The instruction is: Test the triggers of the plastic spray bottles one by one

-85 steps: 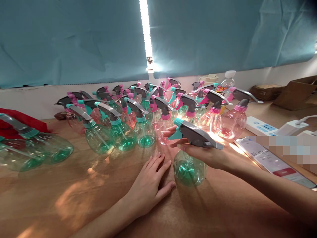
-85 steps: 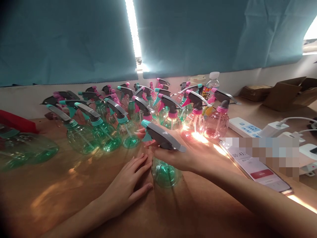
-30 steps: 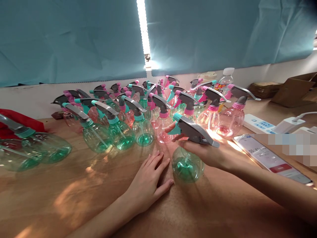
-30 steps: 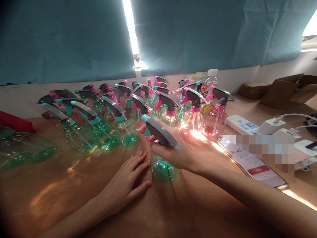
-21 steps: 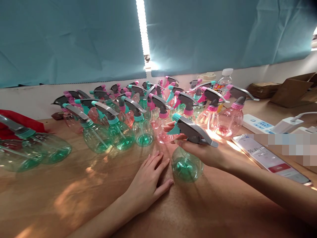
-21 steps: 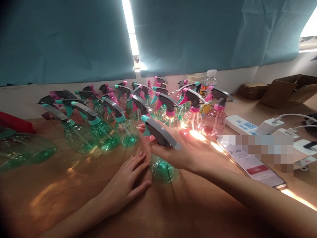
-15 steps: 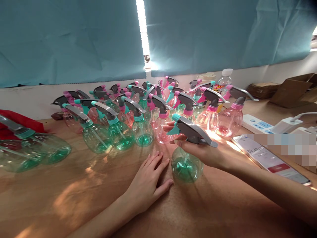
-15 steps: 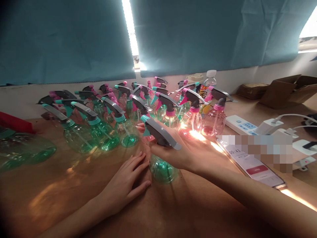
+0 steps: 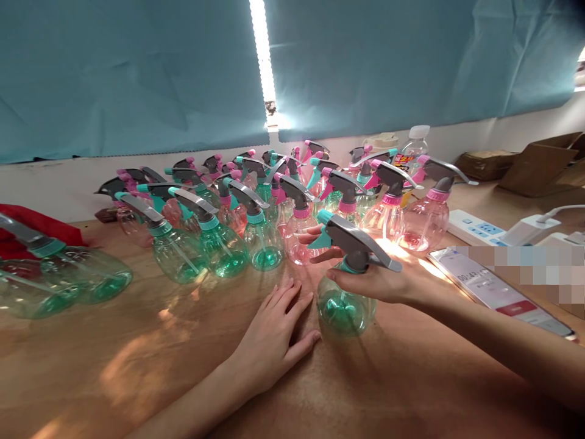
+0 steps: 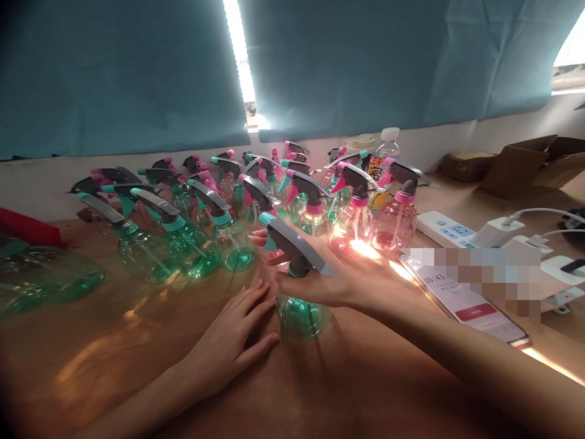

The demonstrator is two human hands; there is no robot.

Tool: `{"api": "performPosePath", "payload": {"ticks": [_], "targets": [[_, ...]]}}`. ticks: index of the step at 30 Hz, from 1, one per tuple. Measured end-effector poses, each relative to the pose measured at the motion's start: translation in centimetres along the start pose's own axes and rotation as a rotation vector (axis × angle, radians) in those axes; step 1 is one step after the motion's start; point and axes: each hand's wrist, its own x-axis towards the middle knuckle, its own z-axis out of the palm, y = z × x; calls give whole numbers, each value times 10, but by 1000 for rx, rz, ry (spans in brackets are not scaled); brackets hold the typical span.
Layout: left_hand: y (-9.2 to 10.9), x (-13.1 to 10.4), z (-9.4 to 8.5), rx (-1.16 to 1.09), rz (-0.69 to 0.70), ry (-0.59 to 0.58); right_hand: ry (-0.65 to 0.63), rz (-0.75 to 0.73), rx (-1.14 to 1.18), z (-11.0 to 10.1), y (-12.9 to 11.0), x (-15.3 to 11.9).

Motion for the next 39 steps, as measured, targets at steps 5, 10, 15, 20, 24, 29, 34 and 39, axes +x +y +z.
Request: {"api": "performPosePath", "payload": {"ticks": [5, 10, 15, 20, 24, 29, 34, 39], "targets": [[1, -1, -1, 5, 3, -4, 70, 71, -83, 4, -8, 0], [1, -1, -1, 3, 8, 2, 79, 70, -133, 6, -11, 0], [0, -1, 0, 12, 8, -4, 119, 37, -119, 9, -10, 1], [0, 0, -1, 13, 9, -8, 161, 89, -233, 10, -21, 2], [0, 0, 0, 15, 9, -6, 127, 125, -308, 8, -30, 0], [-1, -1, 2, 4, 13, 13, 200, 65, -228, 10, -21, -2], [-2, -1, 3, 9, 18, 17, 193, 34, -242, 10, -20, -3], [0, -1, 1, 8, 10, -9, 137, 97, -244, 7, -31, -2]]}}
